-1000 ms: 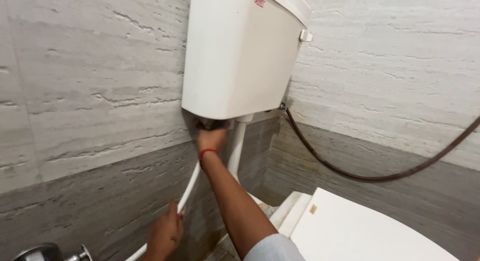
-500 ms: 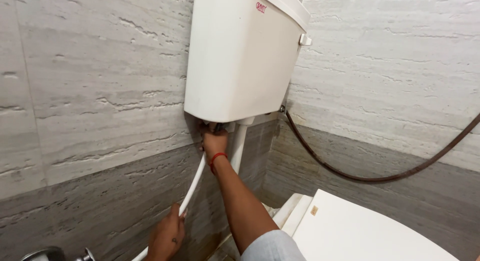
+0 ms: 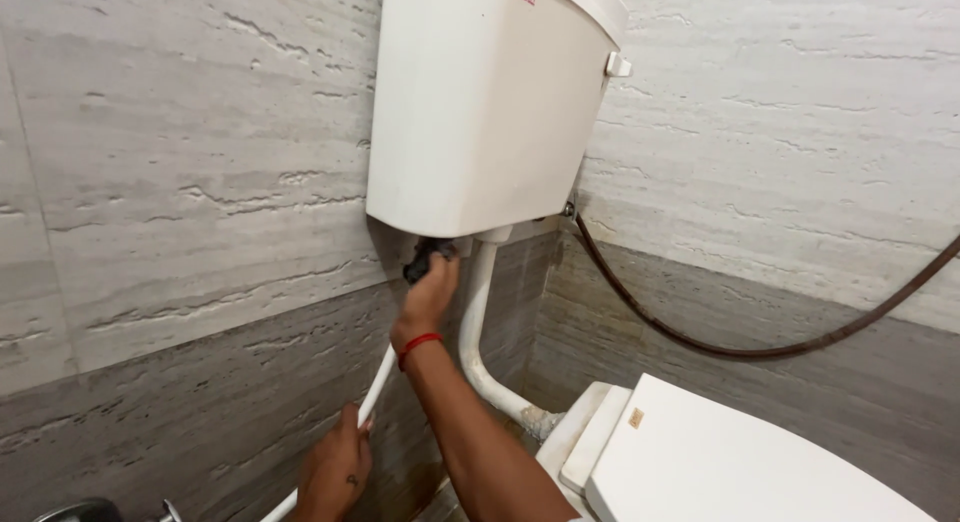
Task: Repairing or cleaning the plumbing connection for a toilet flush tank using a cleaning solution and abrasive pad.
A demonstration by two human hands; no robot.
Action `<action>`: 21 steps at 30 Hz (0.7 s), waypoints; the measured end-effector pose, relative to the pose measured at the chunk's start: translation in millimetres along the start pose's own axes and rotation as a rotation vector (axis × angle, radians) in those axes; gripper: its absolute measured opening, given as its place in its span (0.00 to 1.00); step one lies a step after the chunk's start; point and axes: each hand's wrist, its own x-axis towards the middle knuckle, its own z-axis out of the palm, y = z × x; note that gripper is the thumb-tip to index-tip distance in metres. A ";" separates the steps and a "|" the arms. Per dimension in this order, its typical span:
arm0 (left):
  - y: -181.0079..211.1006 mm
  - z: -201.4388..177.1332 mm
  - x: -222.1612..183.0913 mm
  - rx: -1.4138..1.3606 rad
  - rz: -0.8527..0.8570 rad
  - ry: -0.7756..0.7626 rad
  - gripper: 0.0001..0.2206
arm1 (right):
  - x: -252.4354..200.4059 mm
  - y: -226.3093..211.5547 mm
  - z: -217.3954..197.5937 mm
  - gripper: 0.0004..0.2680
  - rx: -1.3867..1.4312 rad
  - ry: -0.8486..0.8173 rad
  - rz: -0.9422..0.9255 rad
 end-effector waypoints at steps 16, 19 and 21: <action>-16.2 14.8 4.5 -0.006 0.041 0.063 0.08 | 20.6 0.7 -12.4 0.18 0.041 -0.141 0.052; -13.1 11.2 -0.5 -0.061 0.104 0.117 0.09 | 54.9 25.4 -6.9 0.13 -0.119 -0.177 0.100; -8.3 2.3 -4.6 -0.086 0.127 0.144 0.09 | 54.1 10.0 8.8 0.11 -0.219 -0.148 0.170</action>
